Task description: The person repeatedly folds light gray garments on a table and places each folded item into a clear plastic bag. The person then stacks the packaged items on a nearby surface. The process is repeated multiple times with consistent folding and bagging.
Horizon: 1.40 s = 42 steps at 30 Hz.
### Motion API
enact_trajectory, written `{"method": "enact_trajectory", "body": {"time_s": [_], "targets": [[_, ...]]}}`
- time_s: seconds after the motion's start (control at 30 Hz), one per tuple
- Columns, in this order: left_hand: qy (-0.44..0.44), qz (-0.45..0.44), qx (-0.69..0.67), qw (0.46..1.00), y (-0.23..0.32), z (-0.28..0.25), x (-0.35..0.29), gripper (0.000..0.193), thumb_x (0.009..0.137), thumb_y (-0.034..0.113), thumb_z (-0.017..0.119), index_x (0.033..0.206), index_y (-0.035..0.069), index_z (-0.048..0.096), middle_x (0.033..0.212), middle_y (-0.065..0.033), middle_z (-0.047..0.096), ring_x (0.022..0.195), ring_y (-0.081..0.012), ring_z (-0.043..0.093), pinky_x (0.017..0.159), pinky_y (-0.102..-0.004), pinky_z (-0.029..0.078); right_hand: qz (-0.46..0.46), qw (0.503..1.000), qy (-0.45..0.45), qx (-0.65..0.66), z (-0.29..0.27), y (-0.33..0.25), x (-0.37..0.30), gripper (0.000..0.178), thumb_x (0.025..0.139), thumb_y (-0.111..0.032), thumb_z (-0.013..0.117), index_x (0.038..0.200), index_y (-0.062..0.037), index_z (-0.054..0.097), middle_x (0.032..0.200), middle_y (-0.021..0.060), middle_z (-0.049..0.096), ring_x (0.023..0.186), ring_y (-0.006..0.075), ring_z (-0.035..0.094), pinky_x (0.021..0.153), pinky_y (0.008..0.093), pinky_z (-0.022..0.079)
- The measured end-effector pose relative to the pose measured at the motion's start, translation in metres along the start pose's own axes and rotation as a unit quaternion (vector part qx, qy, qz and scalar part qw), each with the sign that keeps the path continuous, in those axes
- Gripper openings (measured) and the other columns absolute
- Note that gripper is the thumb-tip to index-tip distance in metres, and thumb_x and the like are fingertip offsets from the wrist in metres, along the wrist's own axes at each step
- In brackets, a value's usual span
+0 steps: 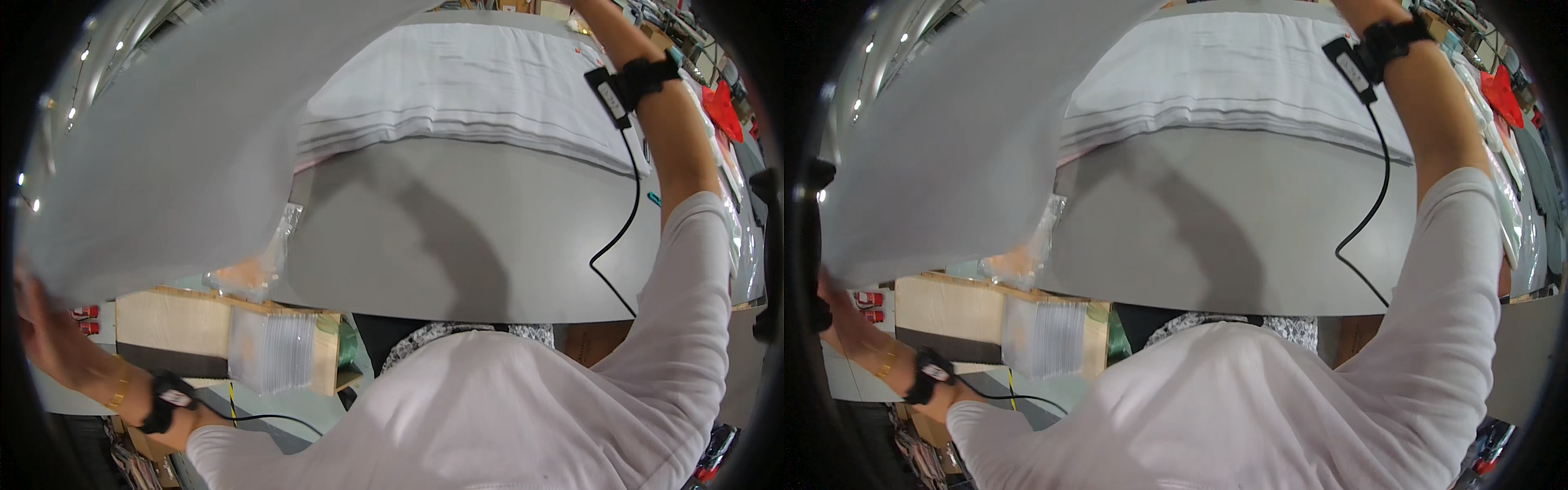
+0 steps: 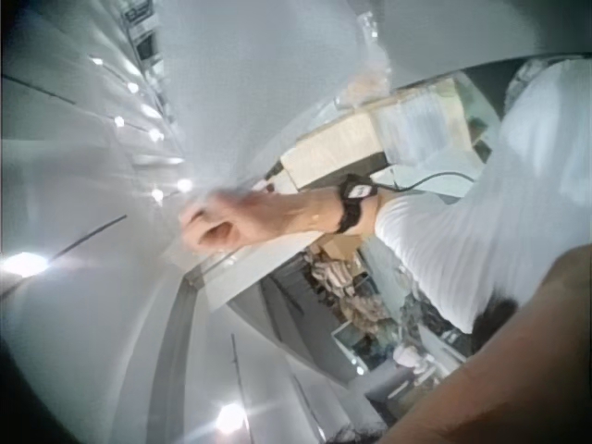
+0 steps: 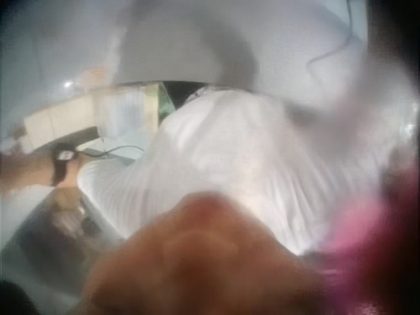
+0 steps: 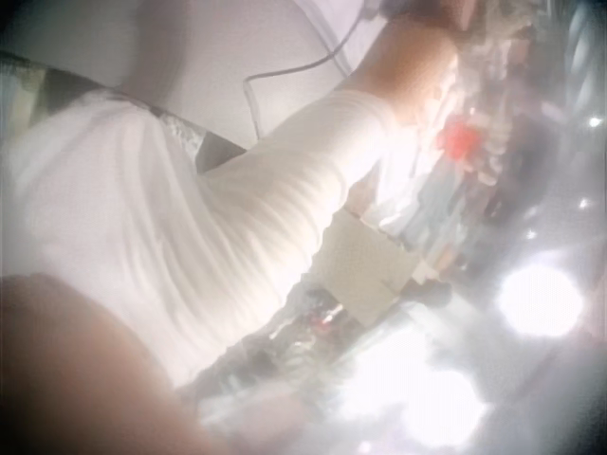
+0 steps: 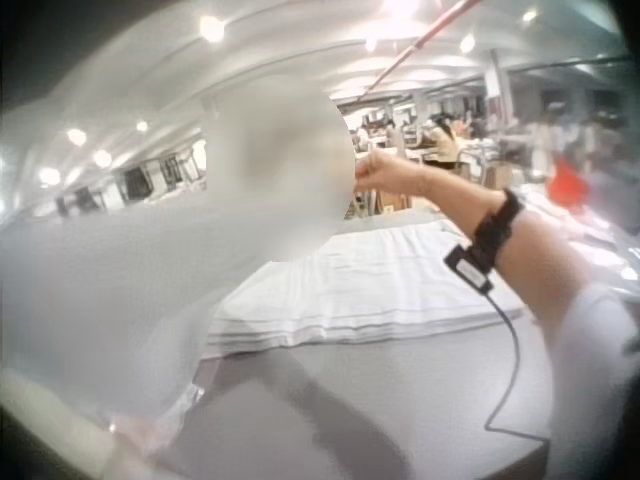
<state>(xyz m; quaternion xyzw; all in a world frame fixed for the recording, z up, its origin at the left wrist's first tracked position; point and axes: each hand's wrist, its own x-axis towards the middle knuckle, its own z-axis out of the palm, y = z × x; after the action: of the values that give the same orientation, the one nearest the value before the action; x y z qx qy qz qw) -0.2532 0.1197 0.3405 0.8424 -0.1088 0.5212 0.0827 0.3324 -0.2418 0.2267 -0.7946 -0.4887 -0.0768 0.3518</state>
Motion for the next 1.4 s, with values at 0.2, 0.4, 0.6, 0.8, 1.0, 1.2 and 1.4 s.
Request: {"method": "enact_trajectory", "body": {"time_s": [0.2, 0.4, 0.6, 0.8, 1.0, 1.2, 1.4], "targets": [[-0.226, -0.039, -0.299, 0.926, 0.116, 0.131, -0.125, 0.022, 0.077, -0.001, 0.077, 0.083, 0.008, 0.058, 0.083, -0.0080, 0.059, 0.071, -0.0229, 0.052, 0.062, -0.0381, 0.042, -0.040, 0.992, -0.108, 0.047, 0.079, 0.130, -0.079, 0.022, 0.095, -0.002, 0.069, 0.116, 0.0014, 0.073, 0.108, 0.0024, 0.075, 0.097, 0.0107, 0.064, 0.089, 0.0280, 0.053], [-0.386, -0.013, -0.471, 0.793, 0.176, 0.252, -0.160, 0.027, 0.080, -0.006, 0.073, 0.101, 0.006, 0.060, 0.095, -0.0089, 0.058, 0.082, -0.0326, 0.059, 0.068, -0.0448, 0.048, 0.093, 0.981, -0.167, -0.029, 0.079, 0.191, -0.174, 0.022, 0.090, -0.001, 0.072, 0.111, -0.0028, 0.078, 0.107, 0.0085, 0.078, 0.103, 0.0205, 0.070, 0.095, 0.0365, 0.054], [-0.426, -0.067, -0.541, 0.722, 0.194, 0.330, -0.172, 0.017, 0.087, -0.004, 0.066, 0.097, 0.005, 0.056, 0.090, -0.0080, 0.055, 0.083, -0.0324, 0.058, 0.072, -0.0419, 0.046, 0.100, 0.984, -0.148, 0.030, 0.105, 0.069, -0.245, 0.052, 0.090, -0.015, 0.078, 0.140, -0.0067, 0.065, 0.145, 0.0103, 0.065, 0.138, 0.0261, 0.056, 0.118, 0.0382, 0.041], [-0.438, -0.210, -0.578, 0.656, 0.182, 0.336, -0.204, 0.041, 0.089, 0.011, 0.075, 0.125, 0.010, 0.056, 0.124, -0.0115, 0.056, 0.096, -0.0307, 0.063, 0.086, -0.0424, 0.052, 0.048, 0.937, -0.259, 0.228, 0.167, -0.120, -0.345, 0.046, 0.077, -0.017, 0.087, 0.117, -0.0032, 0.070, 0.121, 0.0114, 0.072, 0.118, 0.0300, 0.065, 0.097, 0.0429, 0.052], [-0.517, 0.023, -0.141, 0.844, 0.105, 0.280, -0.308, 0.094, 0.078, 0.032, 0.086, 0.158, 0.012, 0.041, 0.161, -0.0216, 0.035, 0.139, -0.0427, 0.044, 0.113, -0.0534, 0.041, 0.153, 0.928, -0.078, 0.332, 0.146, -0.121, -0.396, 0.026, 0.074, 0.002, 0.070, 0.100, -0.0006, 0.071, 0.098, 0.0101, 0.072, 0.088, 0.0238, 0.066, 0.079, 0.0331, 0.050], [-0.381, -0.140, 0.017, 0.914, -0.010, 0.224, -0.372, 0.046, 0.066, -0.009, 0.062, 0.111, 0.000, 0.068, 0.113, -0.0160, 0.066, 0.108, -0.0397, 0.061, 0.094, -0.0465, 0.051, 0.275, 0.892, -0.051, 0.356, 0.138, -0.127, -0.460, 0.017, 0.080, 0.001, 0.071, 0.097, 0.0000, 0.071, 0.096, 0.0086, 0.072, 0.087, 0.0206, 0.065, 0.082, 0.0321, 0.050], [-0.413, -0.168, -0.070, 0.892, 0.003, 0.135, -0.358, 0.033, 0.067, -0.010, 0.067, 0.098, 0.000, 0.070, 0.109, -0.0128, 0.068, 0.107, -0.0361, 0.064, 0.095, -0.0443, 0.052, 0.315, 0.889, 0.003, 0.334, 0.145, -0.158, -0.523, 0.012, 0.092, -0.004, 0.070, 0.102, 0.0019, 0.073, 0.105, 0.0123, 0.075, 0.095, 0.0221, 0.068, 0.090, 0.0345, 0.051]]}}
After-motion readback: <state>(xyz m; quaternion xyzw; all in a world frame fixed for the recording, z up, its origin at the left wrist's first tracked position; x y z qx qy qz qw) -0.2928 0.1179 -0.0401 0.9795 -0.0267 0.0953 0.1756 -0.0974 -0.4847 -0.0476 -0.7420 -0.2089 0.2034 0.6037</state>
